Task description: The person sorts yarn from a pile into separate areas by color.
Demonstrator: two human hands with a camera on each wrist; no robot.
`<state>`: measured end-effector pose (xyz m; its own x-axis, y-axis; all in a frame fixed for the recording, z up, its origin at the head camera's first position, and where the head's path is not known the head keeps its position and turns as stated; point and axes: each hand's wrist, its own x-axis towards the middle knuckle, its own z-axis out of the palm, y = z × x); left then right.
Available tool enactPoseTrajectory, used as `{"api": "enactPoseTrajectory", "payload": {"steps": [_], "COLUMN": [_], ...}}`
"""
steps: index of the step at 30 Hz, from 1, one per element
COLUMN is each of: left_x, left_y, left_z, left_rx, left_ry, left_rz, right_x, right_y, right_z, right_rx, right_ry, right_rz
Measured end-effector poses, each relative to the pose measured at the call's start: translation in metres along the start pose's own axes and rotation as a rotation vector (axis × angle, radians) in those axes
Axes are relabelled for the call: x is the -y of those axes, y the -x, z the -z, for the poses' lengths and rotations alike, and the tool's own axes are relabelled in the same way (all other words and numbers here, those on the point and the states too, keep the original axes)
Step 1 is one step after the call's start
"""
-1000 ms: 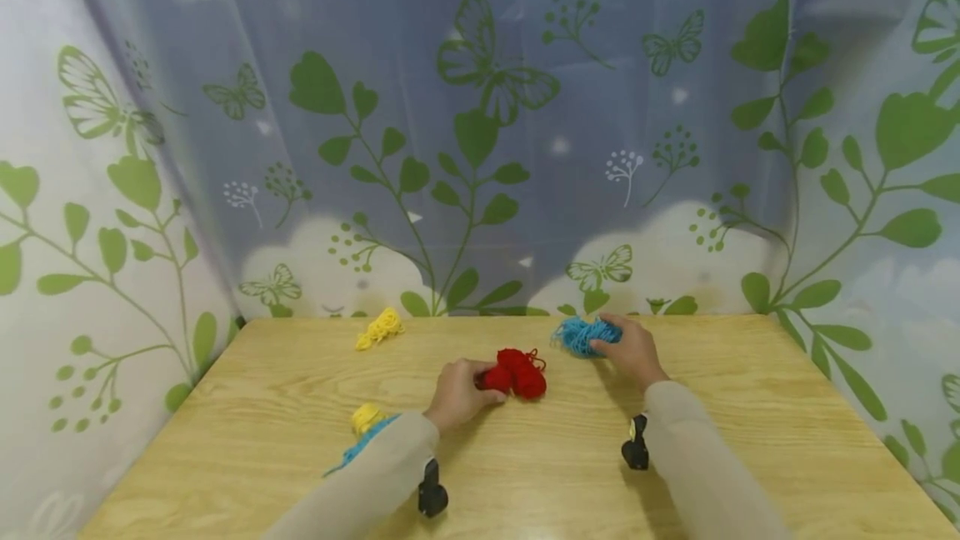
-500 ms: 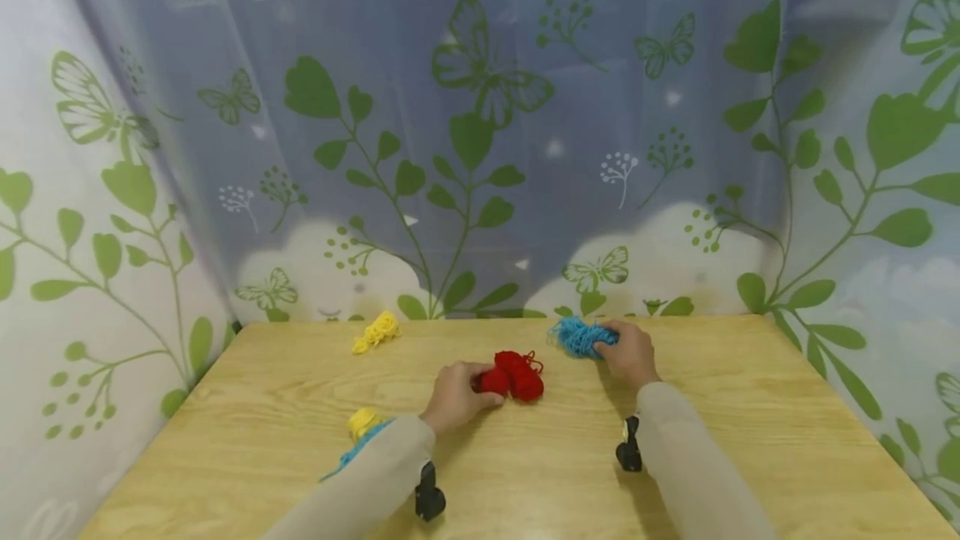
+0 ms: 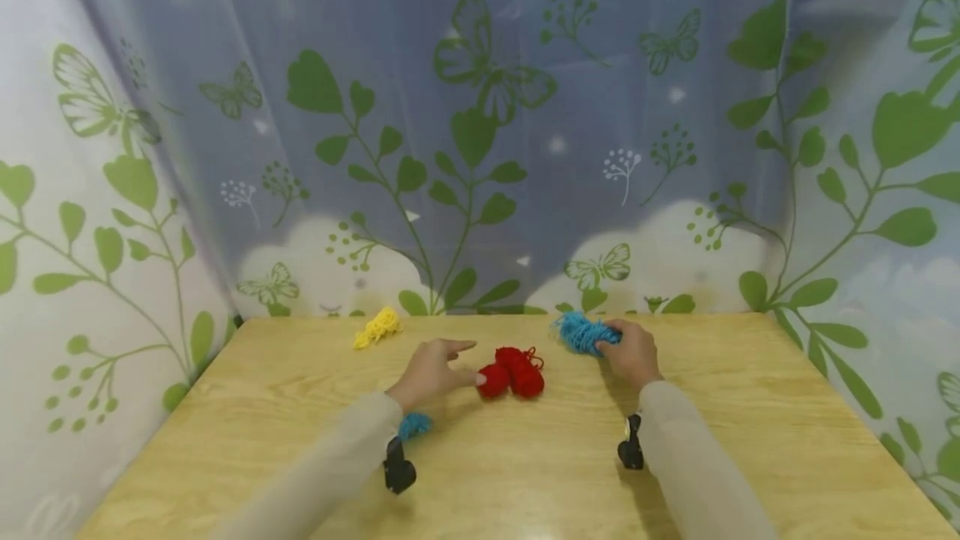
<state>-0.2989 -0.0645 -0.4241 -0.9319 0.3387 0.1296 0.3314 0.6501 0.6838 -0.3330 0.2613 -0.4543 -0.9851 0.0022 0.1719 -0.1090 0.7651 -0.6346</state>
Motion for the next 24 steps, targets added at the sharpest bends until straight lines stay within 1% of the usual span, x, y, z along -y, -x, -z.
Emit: {"api": "enactPoseTrajectory", "payload": {"steps": [3, 6, 11, 13, 17, 18, 24], "left_x": [0.004, 0.011, 0.027, 0.032, 0.04, 0.041, 0.047], "left_y": [0.007, 0.018, 0.041, 0.05, 0.068, 0.073, 0.102], "left_z": [0.021, 0.039, 0.06, 0.066, 0.072, 0.072, 0.064], "left_rx": [-0.014, -0.05, -0.11, -0.128, -0.148, -0.151, -0.187], "left_ry": [-0.008, -0.023, -0.032, -0.036, -0.005, 0.014, 0.088], "left_rz": [-0.006, -0.034, -0.032, -0.012, 0.034, 0.055, 0.097], "right_x": [-0.001, -0.001, 0.001, 0.001, 0.001, 0.0, -0.003], "right_y": [-0.002, -0.003, -0.003, -0.003, -0.003, -0.003, -0.004], "right_z": [0.001, 0.002, 0.002, 0.002, 0.0, 0.0, -0.001], "right_rx": [0.011, 0.026, 0.039, 0.037, 0.032, 0.031, 0.032], "right_ry": [0.005, 0.008, 0.005, 0.004, 0.005, 0.007, 0.011], "right_rz": [-0.005, -0.016, -0.025, -0.025, -0.024, -0.022, -0.019]}}
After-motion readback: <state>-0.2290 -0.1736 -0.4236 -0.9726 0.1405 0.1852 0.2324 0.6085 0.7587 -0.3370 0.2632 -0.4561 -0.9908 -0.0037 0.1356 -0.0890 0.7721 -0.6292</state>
